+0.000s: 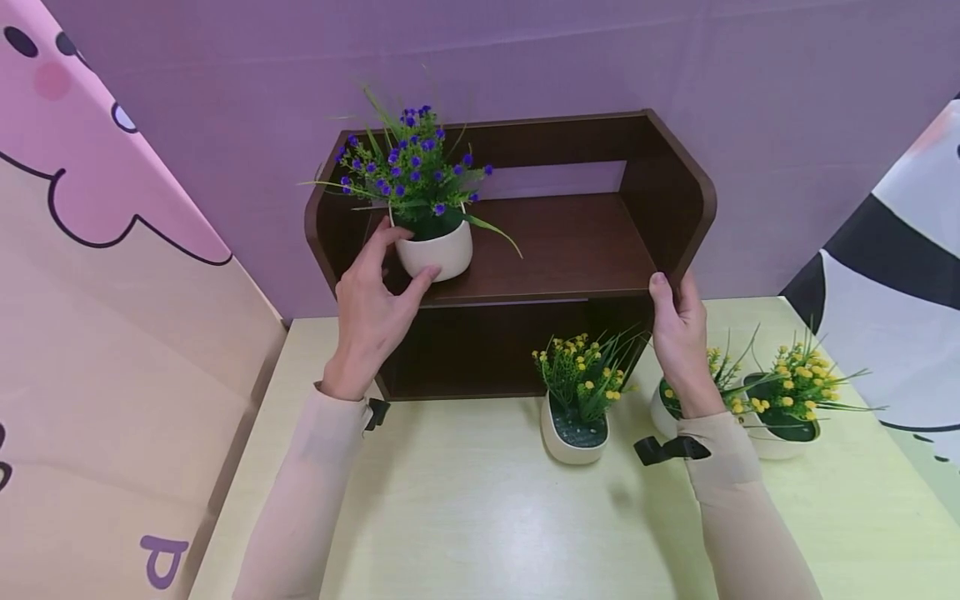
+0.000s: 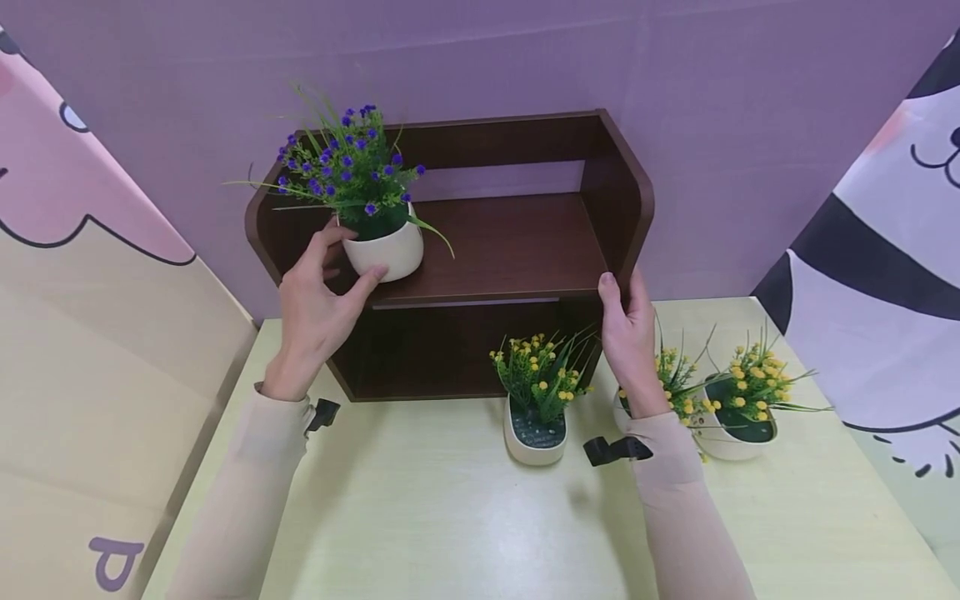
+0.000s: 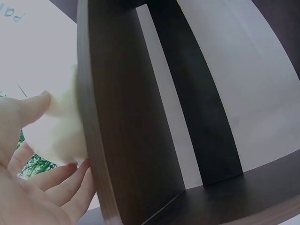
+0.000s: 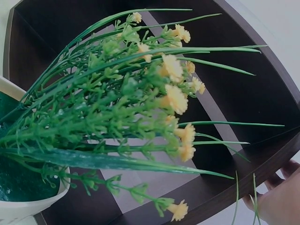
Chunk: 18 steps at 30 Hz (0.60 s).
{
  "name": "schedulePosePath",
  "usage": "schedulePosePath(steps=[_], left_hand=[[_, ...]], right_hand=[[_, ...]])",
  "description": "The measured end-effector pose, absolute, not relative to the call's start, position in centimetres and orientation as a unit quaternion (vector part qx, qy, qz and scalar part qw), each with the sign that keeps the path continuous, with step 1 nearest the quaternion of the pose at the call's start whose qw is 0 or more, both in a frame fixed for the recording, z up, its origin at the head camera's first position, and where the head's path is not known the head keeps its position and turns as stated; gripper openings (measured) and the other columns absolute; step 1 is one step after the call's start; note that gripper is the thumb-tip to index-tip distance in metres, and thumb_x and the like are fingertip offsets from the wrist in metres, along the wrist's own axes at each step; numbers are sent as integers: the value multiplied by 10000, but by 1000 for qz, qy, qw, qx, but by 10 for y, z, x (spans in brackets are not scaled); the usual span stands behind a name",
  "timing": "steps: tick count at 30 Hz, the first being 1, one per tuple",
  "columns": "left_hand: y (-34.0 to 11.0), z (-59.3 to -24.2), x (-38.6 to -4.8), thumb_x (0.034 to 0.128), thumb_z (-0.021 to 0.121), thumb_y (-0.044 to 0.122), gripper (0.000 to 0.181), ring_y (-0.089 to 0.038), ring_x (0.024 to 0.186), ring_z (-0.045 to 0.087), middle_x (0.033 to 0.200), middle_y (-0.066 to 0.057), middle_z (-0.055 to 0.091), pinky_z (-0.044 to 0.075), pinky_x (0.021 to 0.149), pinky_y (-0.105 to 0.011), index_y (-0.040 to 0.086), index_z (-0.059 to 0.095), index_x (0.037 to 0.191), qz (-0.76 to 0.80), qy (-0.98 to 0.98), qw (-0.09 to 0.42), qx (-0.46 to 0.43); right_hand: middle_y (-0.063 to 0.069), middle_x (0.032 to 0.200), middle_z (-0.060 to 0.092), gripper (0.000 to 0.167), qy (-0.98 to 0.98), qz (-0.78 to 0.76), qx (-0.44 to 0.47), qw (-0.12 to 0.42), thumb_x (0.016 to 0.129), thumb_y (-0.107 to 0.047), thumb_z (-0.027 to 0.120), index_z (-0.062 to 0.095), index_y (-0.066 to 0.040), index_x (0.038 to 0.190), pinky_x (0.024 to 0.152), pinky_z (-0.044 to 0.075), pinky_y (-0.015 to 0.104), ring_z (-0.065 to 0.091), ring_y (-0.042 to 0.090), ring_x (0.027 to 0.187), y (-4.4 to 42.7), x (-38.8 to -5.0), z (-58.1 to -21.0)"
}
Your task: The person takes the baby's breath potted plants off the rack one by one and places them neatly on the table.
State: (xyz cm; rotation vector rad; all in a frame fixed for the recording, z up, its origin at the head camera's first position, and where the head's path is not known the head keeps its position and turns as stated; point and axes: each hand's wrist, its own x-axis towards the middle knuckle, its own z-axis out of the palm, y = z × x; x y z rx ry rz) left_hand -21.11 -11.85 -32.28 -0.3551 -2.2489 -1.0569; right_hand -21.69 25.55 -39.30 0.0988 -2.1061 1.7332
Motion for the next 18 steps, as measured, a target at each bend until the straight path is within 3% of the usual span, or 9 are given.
schedulePosePath(steps=[8, 18], left_hand=[[-123, -323, -197, 916, 855, 268, 534, -343, 1262, 690, 1603, -121, 554, 593, 923, -498, 62, 632, 1356, -397, -851, 311, -149], [-129, -326, -181, 891, 880, 232, 542, -329, 1291, 679, 1599, -117, 558, 602, 932, -486, 61, 637, 1344, -389, -852, 305, -171]], right_hand=[[24, 1657, 464, 504, -752, 624, 42, 207, 1147, -364, 435, 385, -314, 1647, 1308, 289, 333, 388, 101, 1540, 254, -219, -392], [14, 1668, 453, 503, -759, 618, 30, 202, 1151, -366, 423, 376, -330, 1650, 1313, 278, 345, 375, 107, 1554, 255, -217, -393]])
